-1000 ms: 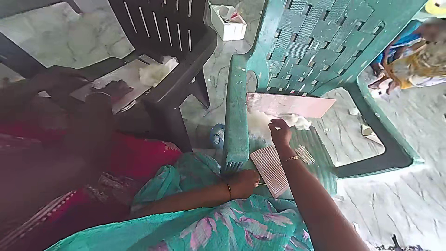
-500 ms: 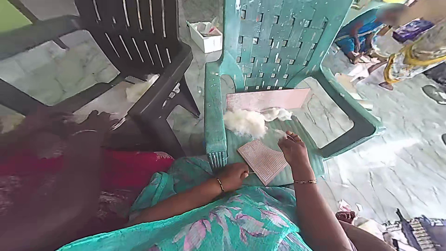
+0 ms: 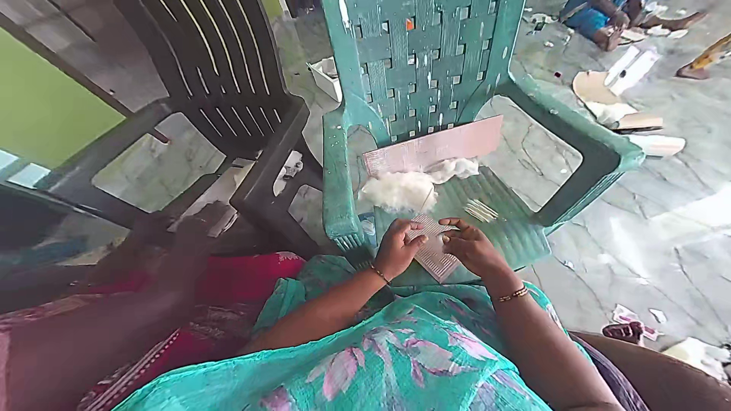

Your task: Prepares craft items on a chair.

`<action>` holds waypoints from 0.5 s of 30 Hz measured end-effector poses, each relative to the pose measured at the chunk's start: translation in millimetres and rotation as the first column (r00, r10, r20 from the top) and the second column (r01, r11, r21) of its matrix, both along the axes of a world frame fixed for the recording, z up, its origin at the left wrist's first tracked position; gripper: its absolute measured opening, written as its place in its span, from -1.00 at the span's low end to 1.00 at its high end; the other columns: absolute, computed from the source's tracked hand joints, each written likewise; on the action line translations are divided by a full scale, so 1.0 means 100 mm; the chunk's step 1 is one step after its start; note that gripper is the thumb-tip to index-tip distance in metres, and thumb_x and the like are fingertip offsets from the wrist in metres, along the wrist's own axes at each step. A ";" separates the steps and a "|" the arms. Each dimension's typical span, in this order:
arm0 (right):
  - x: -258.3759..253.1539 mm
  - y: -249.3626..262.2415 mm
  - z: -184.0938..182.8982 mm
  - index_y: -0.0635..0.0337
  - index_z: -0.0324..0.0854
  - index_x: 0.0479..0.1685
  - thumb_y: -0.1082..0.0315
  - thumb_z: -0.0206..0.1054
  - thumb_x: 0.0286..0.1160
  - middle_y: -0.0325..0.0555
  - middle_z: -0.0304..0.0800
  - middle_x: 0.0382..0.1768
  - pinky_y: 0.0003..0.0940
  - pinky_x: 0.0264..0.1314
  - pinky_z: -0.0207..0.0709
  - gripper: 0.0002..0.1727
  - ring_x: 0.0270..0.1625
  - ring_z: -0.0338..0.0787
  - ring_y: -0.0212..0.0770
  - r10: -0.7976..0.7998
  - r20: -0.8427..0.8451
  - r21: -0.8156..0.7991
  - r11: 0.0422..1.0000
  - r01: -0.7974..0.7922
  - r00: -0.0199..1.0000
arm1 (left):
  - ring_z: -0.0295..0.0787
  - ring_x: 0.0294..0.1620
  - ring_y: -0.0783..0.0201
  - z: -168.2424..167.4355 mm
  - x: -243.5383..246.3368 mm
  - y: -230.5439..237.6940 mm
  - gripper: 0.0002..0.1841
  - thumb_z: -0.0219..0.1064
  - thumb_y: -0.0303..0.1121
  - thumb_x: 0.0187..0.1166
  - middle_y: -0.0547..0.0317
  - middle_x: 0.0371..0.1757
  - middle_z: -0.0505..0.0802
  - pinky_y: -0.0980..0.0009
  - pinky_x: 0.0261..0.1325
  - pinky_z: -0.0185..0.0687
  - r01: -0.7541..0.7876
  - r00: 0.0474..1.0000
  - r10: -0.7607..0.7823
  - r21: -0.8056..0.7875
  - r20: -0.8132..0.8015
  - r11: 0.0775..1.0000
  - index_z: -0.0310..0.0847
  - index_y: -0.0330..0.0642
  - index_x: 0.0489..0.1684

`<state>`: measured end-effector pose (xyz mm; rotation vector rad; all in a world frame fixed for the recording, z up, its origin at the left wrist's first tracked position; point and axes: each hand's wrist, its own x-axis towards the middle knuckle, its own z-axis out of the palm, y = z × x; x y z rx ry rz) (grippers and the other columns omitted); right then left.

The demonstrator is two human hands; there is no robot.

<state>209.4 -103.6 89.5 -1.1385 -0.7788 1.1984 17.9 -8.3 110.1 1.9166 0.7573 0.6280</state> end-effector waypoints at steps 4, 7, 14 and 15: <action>0.00 0.01 -0.01 0.24 0.51 0.26 0.65 0.19 0.47 -0.16 0.83 -0.31 -0.36 -0.10 0.73 -0.63 -0.32 0.80 -0.35 -0.065 -0.028 0.001 0.998 0.065 0.998 | 0.71 0.05 0.29 0.09 0.21 0.08 -0.69 0.30 -0.32 0.74 -0.05 0.16 0.79 0.32 0.22 0.61 0.109 0.979 -0.156 -0.303 -0.133 0.947 0.66 -0.37 0.25; 0.04 0.03 -0.01 0.25 0.50 0.26 0.64 0.15 0.57 -0.15 0.81 -0.27 -0.37 -0.12 0.71 -0.67 -0.31 0.78 -0.34 -0.165 -0.066 -0.017 0.986 0.164 0.984 | 0.55 -0.30 0.46 0.02 0.32 0.11 -0.81 0.32 -0.35 0.71 0.17 -0.26 0.73 0.47 -0.10 0.50 0.076 0.978 -0.132 -0.315 -0.161 0.946 0.69 -0.34 -0.05; 0.15 0.15 -0.03 0.23 0.46 0.37 0.50 0.21 0.71 -0.08 0.79 -0.12 -0.31 -0.05 0.76 -0.69 -0.19 0.83 -0.26 -0.219 -0.115 -0.052 0.975 0.215 0.969 | 0.49 -0.39 0.42 0.02 0.64 0.21 -0.83 0.33 -0.37 0.72 0.17 -0.32 0.68 0.46 -0.20 0.47 -0.023 0.984 -0.027 -0.274 -0.176 0.961 0.68 -0.32 -0.06; 0.16 0.17 -0.04 0.25 0.49 0.32 0.55 0.27 0.64 -0.11 0.79 -0.21 -0.38 -0.15 0.73 -0.68 -0.29 0.80 -0.31 -0.256 -0.093 -0.048 0.966 0.253 0.962 | 0.50 -0.38 0.40 0.02 0.69 0.22 -0.83 0.32 -0.36 0.73 0.16 -0.32 0.68 0.44 -0.20 0.48 -0.034 0.982 -0.017 -0.261 -0.190 0.965 0.68 -0.32 -0.04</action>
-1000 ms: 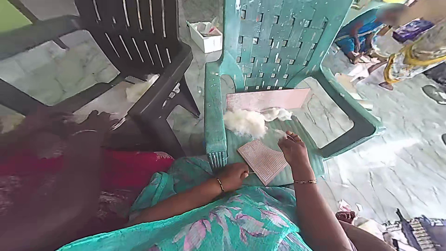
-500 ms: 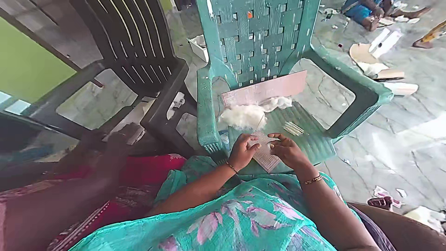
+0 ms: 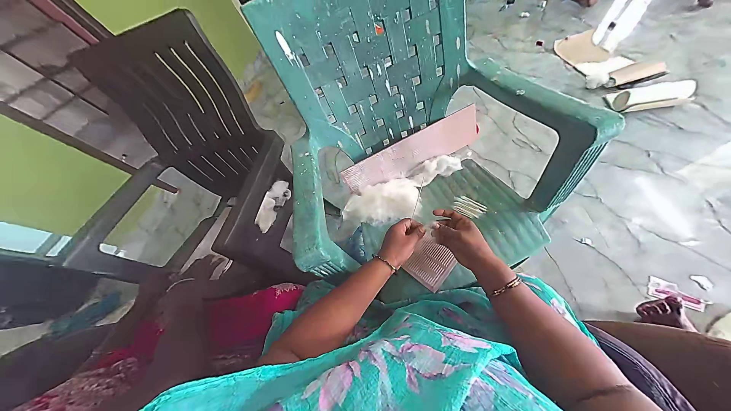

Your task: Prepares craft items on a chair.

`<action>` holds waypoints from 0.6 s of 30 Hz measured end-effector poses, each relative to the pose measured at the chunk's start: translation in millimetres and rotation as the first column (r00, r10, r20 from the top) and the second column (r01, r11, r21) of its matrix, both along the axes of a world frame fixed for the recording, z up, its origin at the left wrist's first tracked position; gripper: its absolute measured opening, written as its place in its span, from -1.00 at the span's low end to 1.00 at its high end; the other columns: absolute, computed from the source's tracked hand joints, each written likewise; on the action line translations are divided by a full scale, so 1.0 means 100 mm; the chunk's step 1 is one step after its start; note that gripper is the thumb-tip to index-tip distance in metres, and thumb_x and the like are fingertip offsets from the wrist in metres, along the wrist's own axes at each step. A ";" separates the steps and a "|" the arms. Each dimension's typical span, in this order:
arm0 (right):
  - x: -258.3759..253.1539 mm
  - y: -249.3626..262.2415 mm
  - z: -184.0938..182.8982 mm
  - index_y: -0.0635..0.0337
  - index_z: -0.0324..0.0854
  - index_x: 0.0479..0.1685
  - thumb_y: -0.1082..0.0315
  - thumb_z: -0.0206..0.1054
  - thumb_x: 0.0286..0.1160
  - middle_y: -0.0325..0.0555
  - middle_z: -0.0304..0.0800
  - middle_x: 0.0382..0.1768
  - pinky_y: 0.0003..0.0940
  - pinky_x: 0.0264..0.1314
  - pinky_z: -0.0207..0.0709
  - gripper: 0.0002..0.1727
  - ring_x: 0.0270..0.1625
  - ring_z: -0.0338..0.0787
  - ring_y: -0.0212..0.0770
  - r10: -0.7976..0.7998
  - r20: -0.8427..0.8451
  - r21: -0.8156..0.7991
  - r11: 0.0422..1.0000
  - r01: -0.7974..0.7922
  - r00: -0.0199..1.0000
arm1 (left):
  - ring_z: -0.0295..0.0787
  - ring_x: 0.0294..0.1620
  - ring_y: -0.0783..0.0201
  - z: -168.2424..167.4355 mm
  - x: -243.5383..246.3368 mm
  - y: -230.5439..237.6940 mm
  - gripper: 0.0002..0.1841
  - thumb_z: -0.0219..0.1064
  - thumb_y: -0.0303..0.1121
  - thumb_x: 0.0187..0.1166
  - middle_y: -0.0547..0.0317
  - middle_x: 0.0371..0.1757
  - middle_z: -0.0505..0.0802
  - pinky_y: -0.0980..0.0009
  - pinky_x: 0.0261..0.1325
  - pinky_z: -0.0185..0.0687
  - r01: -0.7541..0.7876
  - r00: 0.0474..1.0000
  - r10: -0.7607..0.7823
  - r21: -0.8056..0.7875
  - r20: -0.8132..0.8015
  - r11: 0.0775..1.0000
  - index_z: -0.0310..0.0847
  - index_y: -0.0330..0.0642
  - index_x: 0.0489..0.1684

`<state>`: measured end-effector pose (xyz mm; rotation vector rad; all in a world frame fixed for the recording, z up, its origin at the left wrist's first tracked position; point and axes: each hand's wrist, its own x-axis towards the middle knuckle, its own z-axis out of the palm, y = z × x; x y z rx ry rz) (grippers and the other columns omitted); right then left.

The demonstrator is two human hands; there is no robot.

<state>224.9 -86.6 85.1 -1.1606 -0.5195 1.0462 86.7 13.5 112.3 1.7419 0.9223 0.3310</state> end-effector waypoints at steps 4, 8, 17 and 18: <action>0.15 0.05 -0.09 0.29 0.55 0.25 0.59 0.36 0.54 -0.16 0.78 -0.30 -0.44 -0.26 0.69 -0.68 -0.42 0.73 -0.39 -0.165 0.080 -0.018 0.986 0.167 0.983 | 0.68 -0.18 0.12 0.03 0.19 0.13 -0.73 0.20 -0.29 0.82 -0.08 -0.12 0.78 0.13 0.03 0.61 -0.080 0.985 0.104 0.169 -0.137 0.982 0.68 -0.34 0.13; 0.26 0.06 -0.10 0.31 0.49 0.38 0.59 0.30 0.59 -0.06 0.80 -0.14 -0.38 -0.16 0.68 -0.61 -0.31 0.76 -0.35 -0.197 0.149 -0.039 0.978 0.205 0.969 | 0.77 0.10 -0.10 -0.07 0.46 0.38 -0.68 0.13 -0.31 0.85 -0.26 0.06 0.82 -0.08 0.29 0.59 -0.259 0.932 0.315 0.277 -0.180 0.925 0.66 -0.40 0.21; 0.35 0.03 -0.14 0.27 0.48 0.46 0.57 0.35 0.56 0.06 0.81 -0.03 -0.23 -0.09 0.73 -0.53 -0.23 0.81 -0.20 -0.148 0.282 -0.084 0.980 0.178 0.948 | 0.56 0.48 -0.20 -0.23 0.53 0.42 -0.56 0.36 -0.38 0.66 -0.40 0.55 0.51 0.00 0.49 0.52 -0.282 0.924 0.360 0.410 -0.126 0.867 0.55 -0.34 0.48; 0.35 0.02 -0.14 0.28 0.47 0.47 0.57 0.35 0.57 0.06 0.83 -0.03 -0.23 -0.08 0.72 -0.52 -0.21 0.82 -0.21 -0.141 0.284 -0.068 0.984 0.167 0.948 | 0.68 0.28 -0.11 -0.20 0.51 0.36 -0.61 0.36 -0.35 0.68 -0.36 0.50 0.56 0.07 0.30 0.65 -0.255 0.944 0.320 0.435 -0.082 0.864 0.62 -0.31 0.41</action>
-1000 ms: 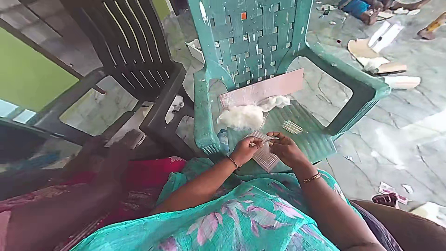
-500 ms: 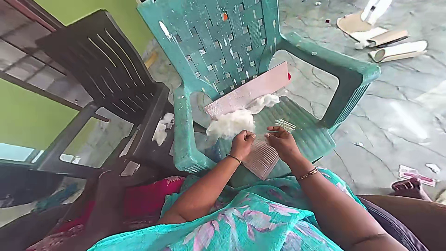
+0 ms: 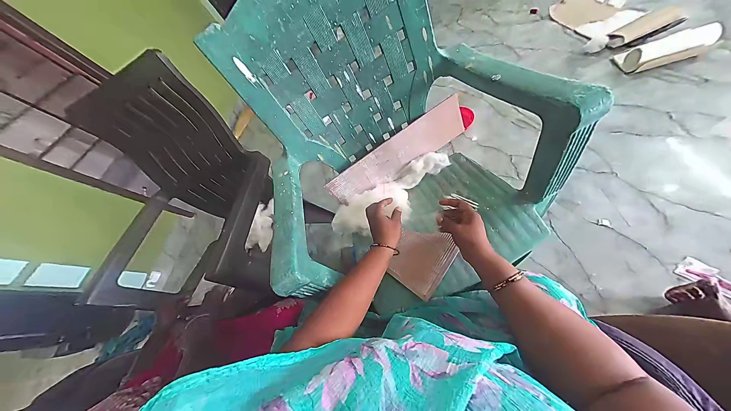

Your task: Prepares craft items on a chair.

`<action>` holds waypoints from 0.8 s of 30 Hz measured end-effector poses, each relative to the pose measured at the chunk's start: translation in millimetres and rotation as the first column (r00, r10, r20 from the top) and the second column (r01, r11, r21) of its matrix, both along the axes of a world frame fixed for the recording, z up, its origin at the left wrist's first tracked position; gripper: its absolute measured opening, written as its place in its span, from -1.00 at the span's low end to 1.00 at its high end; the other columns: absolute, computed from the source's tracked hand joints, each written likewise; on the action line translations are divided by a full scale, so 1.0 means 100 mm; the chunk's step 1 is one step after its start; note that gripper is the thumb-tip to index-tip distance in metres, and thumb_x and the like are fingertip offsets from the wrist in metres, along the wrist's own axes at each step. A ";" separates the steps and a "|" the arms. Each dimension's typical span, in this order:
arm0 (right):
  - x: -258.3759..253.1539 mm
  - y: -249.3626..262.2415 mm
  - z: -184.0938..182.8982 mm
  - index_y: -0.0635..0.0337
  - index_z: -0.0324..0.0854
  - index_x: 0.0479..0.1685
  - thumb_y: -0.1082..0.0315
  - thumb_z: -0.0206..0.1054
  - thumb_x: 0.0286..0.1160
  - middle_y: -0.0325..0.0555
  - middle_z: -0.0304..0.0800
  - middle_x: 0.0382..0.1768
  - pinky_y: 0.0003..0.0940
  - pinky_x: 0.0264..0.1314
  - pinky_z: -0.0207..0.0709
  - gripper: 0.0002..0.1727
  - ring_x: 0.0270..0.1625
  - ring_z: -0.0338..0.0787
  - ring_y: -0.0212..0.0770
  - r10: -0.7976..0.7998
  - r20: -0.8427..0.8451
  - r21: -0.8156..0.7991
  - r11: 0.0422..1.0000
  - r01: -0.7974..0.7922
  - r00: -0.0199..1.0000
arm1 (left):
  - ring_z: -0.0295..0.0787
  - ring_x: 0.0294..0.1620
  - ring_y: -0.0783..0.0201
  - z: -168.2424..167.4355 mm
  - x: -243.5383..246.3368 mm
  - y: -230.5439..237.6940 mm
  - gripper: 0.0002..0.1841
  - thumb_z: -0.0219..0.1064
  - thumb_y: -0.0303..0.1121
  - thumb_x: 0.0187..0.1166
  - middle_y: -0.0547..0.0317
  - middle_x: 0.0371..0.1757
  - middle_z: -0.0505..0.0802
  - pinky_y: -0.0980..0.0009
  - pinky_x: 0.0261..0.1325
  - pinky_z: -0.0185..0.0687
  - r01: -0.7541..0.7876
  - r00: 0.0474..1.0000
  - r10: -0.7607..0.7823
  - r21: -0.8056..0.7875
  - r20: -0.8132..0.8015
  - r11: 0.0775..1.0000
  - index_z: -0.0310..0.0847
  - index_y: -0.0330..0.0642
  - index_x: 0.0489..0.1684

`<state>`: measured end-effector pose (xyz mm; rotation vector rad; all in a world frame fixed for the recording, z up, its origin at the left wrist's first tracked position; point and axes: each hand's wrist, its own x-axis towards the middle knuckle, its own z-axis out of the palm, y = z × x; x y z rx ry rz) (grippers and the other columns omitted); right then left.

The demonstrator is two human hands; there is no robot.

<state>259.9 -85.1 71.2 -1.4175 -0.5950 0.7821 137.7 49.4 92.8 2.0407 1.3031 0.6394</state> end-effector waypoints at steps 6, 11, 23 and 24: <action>-0.07 -0.01 0.02 0.26 0.45 0.53 0.59 0.39 0.50 -0.02 0.90 -0.09 -0.30 -0.06 0.71 -0.45 -0.23 0.83 -0.30 0.093 0.131 0.103 0.989 -0.107 0.987 | 0.67 -0.16 0.25 0.23 -0.15 -0.31 -0.68 0.33 -0.20 0.74 0.00 0.14 0.79 0.25 -0.04 0.61 0.292 0.955 -0.277 -0.186 0.103 0.938 0.75 -0.22 0.23; -0.14 -0.04 0.04 0.25 0.45 0.51 0.60 0.37 0.51 0.00 0.85 -0.07 -0.30 -0.10 0.73 -0.46 -0.25 0.82 -0.28 0.112 0.148 0.143 0.981 -0.134 0.983 | 0.51 -0.42 0.48 0.33 -0.21 -0.49 -0.84 0.33 -0.39 0.71 0.20 -0.34 0.75 0.53 -0.27 0.45 0.300 0.951 -0.244 -0.377 0.189 0.876 0.72 -0.35 -0.06; -0.39 -0.11 0.04 0.35 0.70 -0.11 0.65 0.40 0.42 -0.15 0.84 -0.33 -0.40 -0.11 0.77 -0.87 -0.32 0.82 -0.36 0.245 -0.105 0.263 0.942 -0.210 0.964 | 0.54 -0.55 0.49 0.39 -0.49 -0.68 -0.89 0.35 -0.51 0.67 0.13 -0.33 0.78 0.61 -0.43 0.47 0.167 0.934 -0.013 -0.404 0.357 0.899 0.67 -0.39 -0.03; -0.36 -0.10 0.02 0.35 0.69 -0.15 0.66 0.38 0.42 -0.16 0.82 -0.36 -0.39 -0.11 0.75 -0.88 -0.34 0.80 -0.36 0.238 -0.108 0.268 0.942 -0.202 0.965 | 0.54 -0.55 0.49 0.39 -0.51 -0.69 -0.89 0.35 -0.50 0.67 0.13 -0.32 0.78 0.60 -0.42 0.47 0.158 0.939 -0.006 -0.413 0.345 0.897 0.67 -0.39 -0.02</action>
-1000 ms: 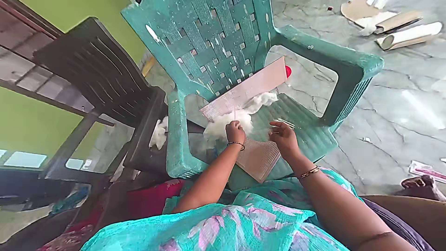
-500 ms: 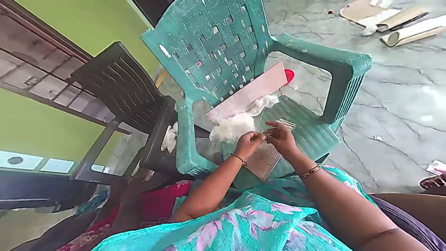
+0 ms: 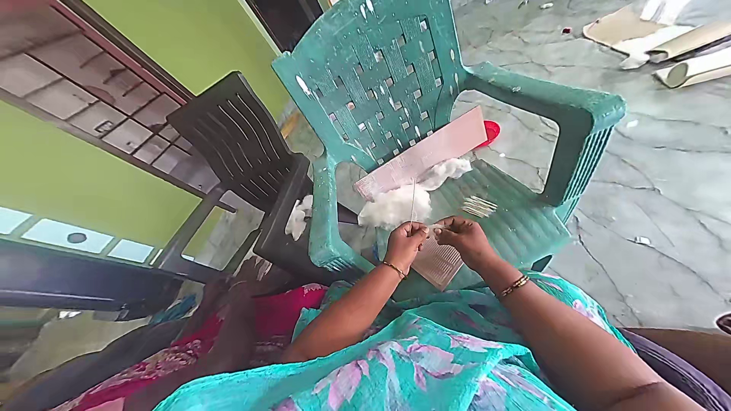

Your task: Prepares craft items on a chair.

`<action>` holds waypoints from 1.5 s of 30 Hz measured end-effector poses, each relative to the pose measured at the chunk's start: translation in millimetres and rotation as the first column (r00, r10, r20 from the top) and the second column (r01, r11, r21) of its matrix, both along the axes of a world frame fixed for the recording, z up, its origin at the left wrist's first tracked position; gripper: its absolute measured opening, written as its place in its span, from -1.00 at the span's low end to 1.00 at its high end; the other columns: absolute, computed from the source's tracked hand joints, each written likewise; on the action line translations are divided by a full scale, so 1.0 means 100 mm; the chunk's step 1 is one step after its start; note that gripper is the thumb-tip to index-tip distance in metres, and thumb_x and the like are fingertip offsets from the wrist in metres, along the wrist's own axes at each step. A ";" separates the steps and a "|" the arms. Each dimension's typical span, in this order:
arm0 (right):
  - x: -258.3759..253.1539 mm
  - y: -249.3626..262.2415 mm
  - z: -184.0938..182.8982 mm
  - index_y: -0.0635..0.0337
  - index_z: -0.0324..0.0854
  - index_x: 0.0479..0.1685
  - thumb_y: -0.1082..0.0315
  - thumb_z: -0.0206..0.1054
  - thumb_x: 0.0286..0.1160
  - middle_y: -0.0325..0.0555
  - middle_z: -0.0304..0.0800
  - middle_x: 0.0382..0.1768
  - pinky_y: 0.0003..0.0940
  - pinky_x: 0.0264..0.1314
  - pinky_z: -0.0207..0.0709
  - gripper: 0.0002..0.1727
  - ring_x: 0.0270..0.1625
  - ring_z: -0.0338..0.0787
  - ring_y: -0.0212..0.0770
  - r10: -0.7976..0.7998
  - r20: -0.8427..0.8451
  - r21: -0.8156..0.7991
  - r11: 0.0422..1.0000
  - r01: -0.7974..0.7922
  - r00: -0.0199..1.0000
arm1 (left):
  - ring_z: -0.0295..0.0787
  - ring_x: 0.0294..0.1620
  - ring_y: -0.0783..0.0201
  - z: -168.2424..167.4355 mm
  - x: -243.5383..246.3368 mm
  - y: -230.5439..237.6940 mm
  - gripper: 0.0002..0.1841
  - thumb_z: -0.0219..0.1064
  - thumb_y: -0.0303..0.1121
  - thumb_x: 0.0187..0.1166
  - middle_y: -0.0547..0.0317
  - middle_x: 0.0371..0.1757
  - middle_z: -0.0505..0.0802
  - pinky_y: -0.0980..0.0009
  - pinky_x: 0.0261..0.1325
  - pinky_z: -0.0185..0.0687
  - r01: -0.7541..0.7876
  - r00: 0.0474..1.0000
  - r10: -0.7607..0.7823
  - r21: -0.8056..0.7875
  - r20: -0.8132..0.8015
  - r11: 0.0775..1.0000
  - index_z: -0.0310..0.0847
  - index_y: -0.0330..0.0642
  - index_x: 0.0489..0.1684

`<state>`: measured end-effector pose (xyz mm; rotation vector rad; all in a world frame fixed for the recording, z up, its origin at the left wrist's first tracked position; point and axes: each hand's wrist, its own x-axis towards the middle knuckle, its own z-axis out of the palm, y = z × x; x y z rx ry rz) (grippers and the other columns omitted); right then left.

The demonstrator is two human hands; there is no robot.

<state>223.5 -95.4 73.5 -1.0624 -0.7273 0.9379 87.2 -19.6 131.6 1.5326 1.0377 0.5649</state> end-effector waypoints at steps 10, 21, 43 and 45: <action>0.12 -0.01 -0.01 0.34 0.66 0.10 0.60 0.38 0.50 -0.10 0.80 -0.14 -0.35 -0.05 0.77 -0.77 -0.20 0.82 -0.31 0.105 0.040 -0.061 0.993 -0.103 0.994 | 0.51 -0.57 0.51 -0.08 -0.07 0.01 -0.90 0.33 -0.51 0.68 0.15 -0.36 0.78 0.63 -0.46 0.43 -0.002 1.000 0.001 -0.052 -0.029 0.999 0.66 -0.40 -0.06; 0.08 0.02 -0.06 0.34 0.74 -0.12 0.58 0.42 0.49 -0.13 0.83 -0.32 -0.39 -0.12 0.74 -0.91 -0.34 0.79 -0.37 0.124 0.175 -0.148 0.984 -0.098 0.977 | 0.47 -0.55 0.50 -0.18 -0.19 0.09 -0.75 0.30 -0.40 0.73 0.17 -0.23 0.74 0.61 -0.46 0.39 0.042 0.999 -0.044 -0.121 -0.019 0.992 0.64 -0.31 0.23; -0.07 0.10 -0.03 0.23 0.83 -0.14 0.53 0.45 0.47 -0.08 0.89 -0.23 -0.18 0.04 0.68 -0.91 -0.19 0.82 -0.26 0.264 0.508 -0.358 0.931 -0.078 0.820 | 0.60 -0.32 0.40 -0.36 -0.37 0.21 -0.81 0.37 -0.38 0.69 0.10 -0.22 0.76 0.43 -0.13 0.57 0.186 0.944 -0.196 -0.064 -0.264 0.980 0.73 -0.32 0.06; -0.10 0.08 -0.01 0.22 0.85 -0.14 0.52 0.42 0.50 -0.04 0.91 -0.21 -0.06 0.11 0.68 -0.89 -0.12 0.85 -0.17 0.258 0.635 -0.341 0.940 -0.035 0.728 | 0.68 -0.21 0.31 -0.37 -0.42 0.23 -0.76 0.37 -0.36 0.68 0.02 -0.13 0.82 0.33 -0.01 0.62 0.244 0.905 -0.235 -0.018 -0.355 0.970 0.72 -0.31 0.14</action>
